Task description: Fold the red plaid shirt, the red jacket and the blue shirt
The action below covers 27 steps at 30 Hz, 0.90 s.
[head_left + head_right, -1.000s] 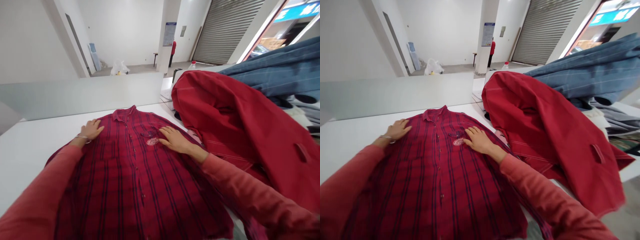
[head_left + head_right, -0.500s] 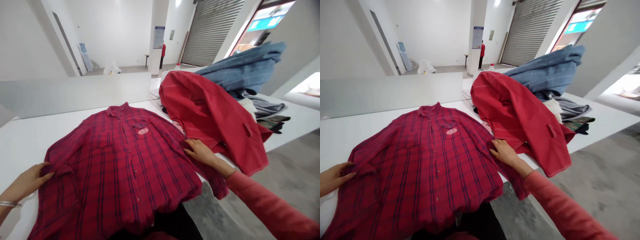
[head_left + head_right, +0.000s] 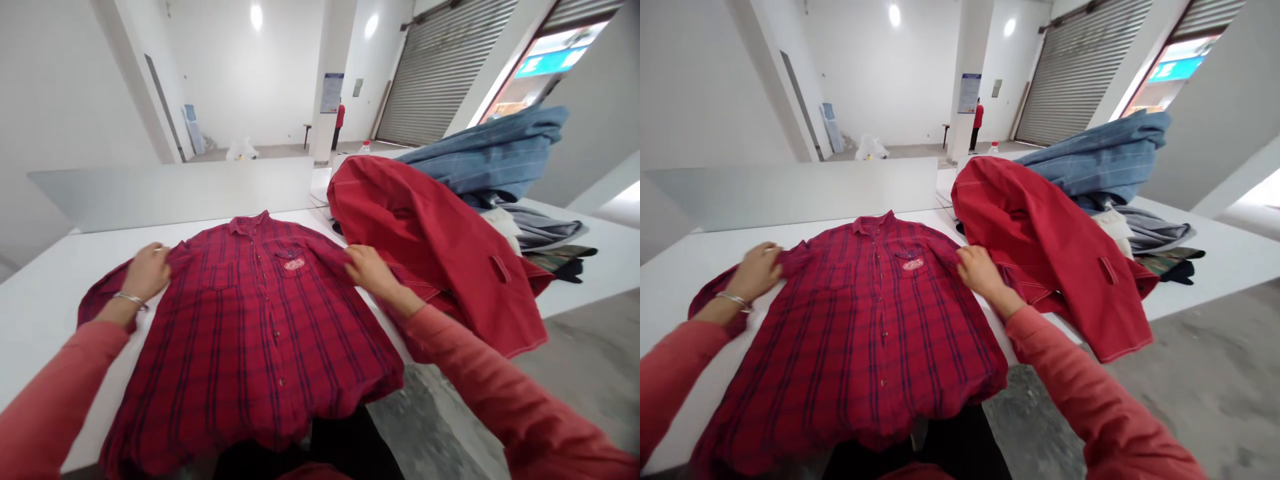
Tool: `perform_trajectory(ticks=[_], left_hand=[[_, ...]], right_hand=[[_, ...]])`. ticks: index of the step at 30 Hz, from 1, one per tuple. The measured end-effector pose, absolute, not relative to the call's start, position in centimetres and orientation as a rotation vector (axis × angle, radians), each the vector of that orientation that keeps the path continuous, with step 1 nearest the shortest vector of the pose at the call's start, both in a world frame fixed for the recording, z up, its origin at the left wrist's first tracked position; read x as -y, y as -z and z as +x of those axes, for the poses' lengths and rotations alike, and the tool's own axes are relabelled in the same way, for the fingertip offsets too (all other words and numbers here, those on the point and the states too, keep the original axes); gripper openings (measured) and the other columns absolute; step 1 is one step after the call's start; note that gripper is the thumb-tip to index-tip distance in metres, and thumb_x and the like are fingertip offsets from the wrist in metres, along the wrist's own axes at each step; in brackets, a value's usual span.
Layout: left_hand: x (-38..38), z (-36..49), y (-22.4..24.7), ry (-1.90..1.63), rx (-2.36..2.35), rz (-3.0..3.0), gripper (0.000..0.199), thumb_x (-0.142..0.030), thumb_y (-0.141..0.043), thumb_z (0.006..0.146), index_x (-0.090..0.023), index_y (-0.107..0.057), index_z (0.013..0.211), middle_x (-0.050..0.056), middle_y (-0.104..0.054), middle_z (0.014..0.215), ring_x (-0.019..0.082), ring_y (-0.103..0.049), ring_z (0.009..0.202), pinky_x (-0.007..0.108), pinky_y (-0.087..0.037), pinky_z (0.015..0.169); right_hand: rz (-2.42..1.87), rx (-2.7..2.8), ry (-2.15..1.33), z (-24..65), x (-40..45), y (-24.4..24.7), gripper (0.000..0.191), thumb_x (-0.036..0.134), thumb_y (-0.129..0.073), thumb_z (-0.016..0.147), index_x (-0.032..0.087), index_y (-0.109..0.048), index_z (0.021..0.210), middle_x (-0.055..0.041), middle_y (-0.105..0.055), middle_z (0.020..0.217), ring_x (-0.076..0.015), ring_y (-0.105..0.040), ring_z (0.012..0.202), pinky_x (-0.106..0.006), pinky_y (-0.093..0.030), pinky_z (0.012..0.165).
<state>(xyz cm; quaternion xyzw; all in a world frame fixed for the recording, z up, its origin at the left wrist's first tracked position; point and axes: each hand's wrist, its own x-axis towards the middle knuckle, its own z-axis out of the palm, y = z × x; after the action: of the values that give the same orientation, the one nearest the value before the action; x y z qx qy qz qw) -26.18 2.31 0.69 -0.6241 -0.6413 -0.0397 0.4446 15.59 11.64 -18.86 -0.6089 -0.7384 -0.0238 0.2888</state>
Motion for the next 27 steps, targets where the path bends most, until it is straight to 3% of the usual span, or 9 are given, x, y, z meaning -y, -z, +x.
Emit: perform_trajectory(ticks=[2,6,10,16,20,23,27], left_hand=[[-3.9,-22.4,1.4,0.069,1.519,-1.713,0.037,-0.021,-0.038,0.079,-0.008,-0.051,0.111,0.008,-0.043,0.116,0.015,-0.037,0.108,0.021,-0.024,0.100],[-7.4,-16.3,5.0,0.047,1.583,-1.942,0.027,-0.029,-0.038,0.083,-0.011,-0.056,0.093,0.007,-0.053,0.098,0.014,-0.046,0.095,0.021,-0.034,0.088],[-11.1,-13.5,6.5,0.046,1.764,-1.913,0.027,-0.035,-0.040,0.081,-0.012,-0.054,0.085,0.008,-0.057,0.089,0.019,-0.053,0.084,0.028,-0.040,0.072],[-13.7,-13.0,7.0,0.002,1.926,-1.838,0.029,-0.024,-0.044,0.072,-0.009,-0.055,0.094,0.016,-0.057,0.092,0.030,-0.054,0.091,0.036,-0.041,0.072],[-13.8,-13.1,6.6,0.044,1.981,-1.820,0.025,-0.021,-0.044,0.069,-0.008,-0.058,0.086,0.018,-0.057,0.091,0.032,-0.054,0.090,0.036,-0.041,0.072],[-13.9,-13.3,5.8,0.146,2.041,-1.849,0.022,-0.023,-0.042,0.070,-0.008,-0.057,0.077,0.015,-0.058,0.081,0.025,-0.057,0.080,0.029,-0.042,0.065],[-14.2,-13.4,5.1,0.298,2.107,-1.943,0.032,-0.020,-0.028,0.076,-0.004,-0.054,0.088,0.013,-0.057,0.078,0.011,-0.054,0.060,0.018,-0.039,0.049]], right_hand=[[-1.345,2.126,0.117,11.8,-11.0,19.7,0.056,0.033,-0.028,0.088,0.016,-0.048,0.138,-0.0065,-0.020,0.130,-0.0003,-0.014,0.121,-0.028,-0.024,0.122],[-1.027,2.276,0.160,6.0,-10.4,22.4,0.059,0.042,-0.024,0.091,0.013,-0.052,0.133,-0.0091,-0.022,0.128,-0.0019,-0.013,0.125,-0.029,-0.026,0.123],[-1.037,2.318,0.133,4.2,-10.4,24.0,0.058,0.044,-0.019,0.093,0.020,-0.050,0.136,-0.0069,-0.019,0.131,-0.0058,-0.012,0.130,-0.034,-0.025,0.121],[-1.022,2.293,0.093,4.2,-10.6,24.3,0.058,0.045,-0.019,0.093,0.022,-0.051,0.136,-0.0068,-0.019,0.131,-0.0068,-0.014,0.131,-0.035,-0.026,0.119],[-1.028,2.286,0.062,4.3,-10.4,24.1,0.057,0.046,-0.022,0.093,0.023,-0.050,0.136,-0.0060,-0.020,0.130,-0.0069,-0.014,0.132,-0.035,-0.026,0.119],[-1.032,2.309,0.010,4.5,-10.0,23.7,0.056,0.044,-0.023,0.092,0.022,-0.050,0.136,-0.0055,-0.019,0.131,-0.0078,-0.013,0.132,-0.036,-0.024,0.119],[-1.052,2.345,-0.070,4.7,-9.5,22.9,0.056,0.042,-0.024,0.092,0.022,-0.047,0.138,-0.0036,-0.014,0.134,-0.0088,-0.010,0.132,-0.036,-0.021,0.121]])
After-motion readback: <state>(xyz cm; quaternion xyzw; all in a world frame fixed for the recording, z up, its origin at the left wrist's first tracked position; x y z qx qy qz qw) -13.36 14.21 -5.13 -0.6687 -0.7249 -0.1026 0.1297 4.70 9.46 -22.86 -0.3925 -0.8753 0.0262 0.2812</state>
